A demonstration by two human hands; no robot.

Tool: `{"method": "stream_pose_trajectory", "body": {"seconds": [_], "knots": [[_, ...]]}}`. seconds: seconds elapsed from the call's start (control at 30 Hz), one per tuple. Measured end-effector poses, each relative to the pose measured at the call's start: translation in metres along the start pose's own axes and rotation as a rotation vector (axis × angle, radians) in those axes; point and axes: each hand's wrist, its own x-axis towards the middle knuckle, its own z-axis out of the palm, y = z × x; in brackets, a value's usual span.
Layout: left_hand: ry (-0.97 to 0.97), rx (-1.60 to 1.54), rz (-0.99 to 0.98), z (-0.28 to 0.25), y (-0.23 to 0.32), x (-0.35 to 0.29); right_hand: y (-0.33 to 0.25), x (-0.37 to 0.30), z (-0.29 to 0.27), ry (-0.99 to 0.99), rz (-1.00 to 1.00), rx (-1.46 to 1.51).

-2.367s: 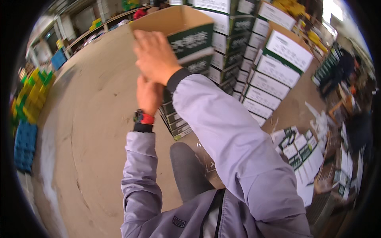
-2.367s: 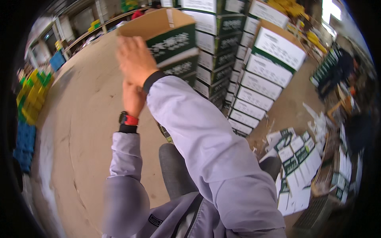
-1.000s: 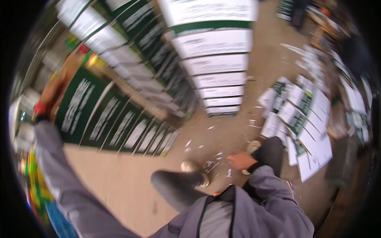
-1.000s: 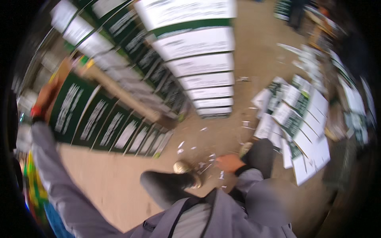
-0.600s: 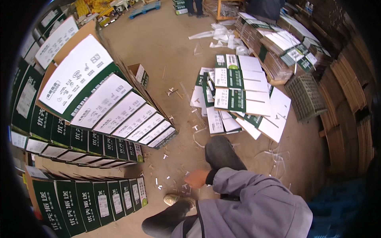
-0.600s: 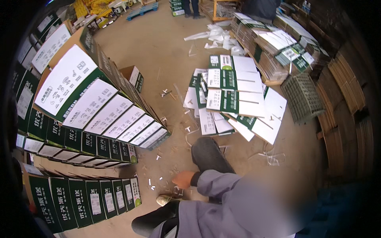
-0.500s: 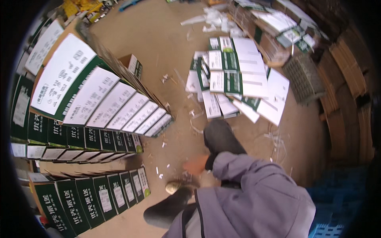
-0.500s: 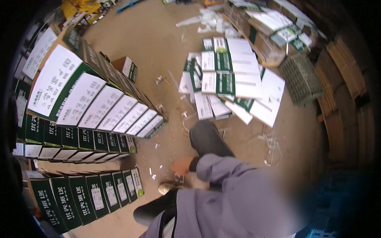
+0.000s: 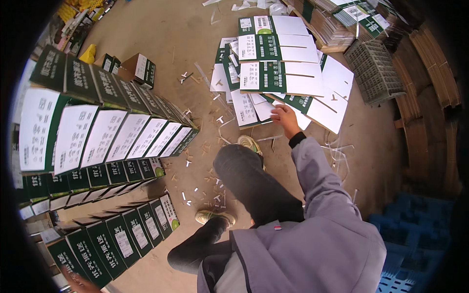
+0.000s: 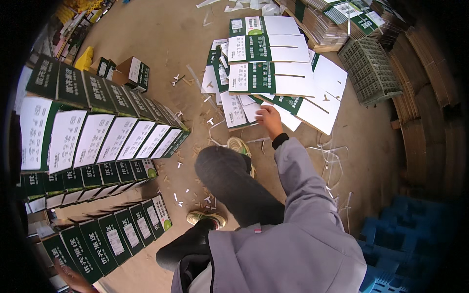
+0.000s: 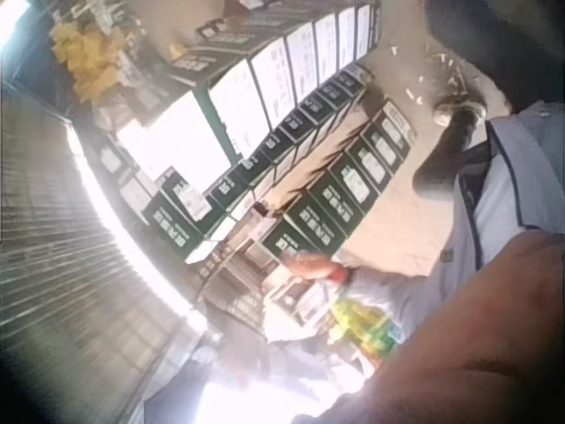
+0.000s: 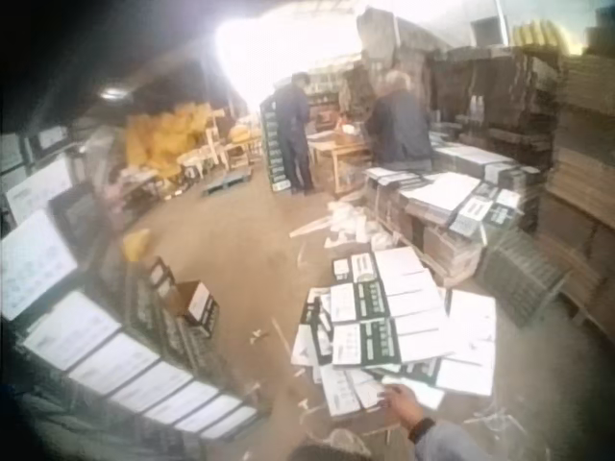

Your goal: The person sits on the floor and repeatedly folds flat cardboard sheets into rectangular boxes, tucks the flaps, and stacks the finished boxes. The person handles only the cardboard sheets and the assembled boxes.

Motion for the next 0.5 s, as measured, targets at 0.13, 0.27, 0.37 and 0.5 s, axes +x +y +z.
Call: {"method": "stream_pose_trajectory", "body": {"seconds": [0.13,0.27,0.37,0.5], "knots": [[-0.287,-0.071,0.247,0.127,0.112,-0.168,0.068,0.105,-0.033,0.030,-0.196,-0.564],[-0.870,-0.114,0.035,0.167,0.201,-0.257,0.056,0.175,0.014,0.090,-0.639,-1.158],[-0.818,-0.175,-0.197,0.186,0.211,-0.310,0.036,0.236,0.042,0.119,-0.667,-1.502],[-0.970,-0.134,-0.473,0.187,0.231,-0.295,-0.008,0.326,0.063,0.164,-0.428,-1.681]]}}
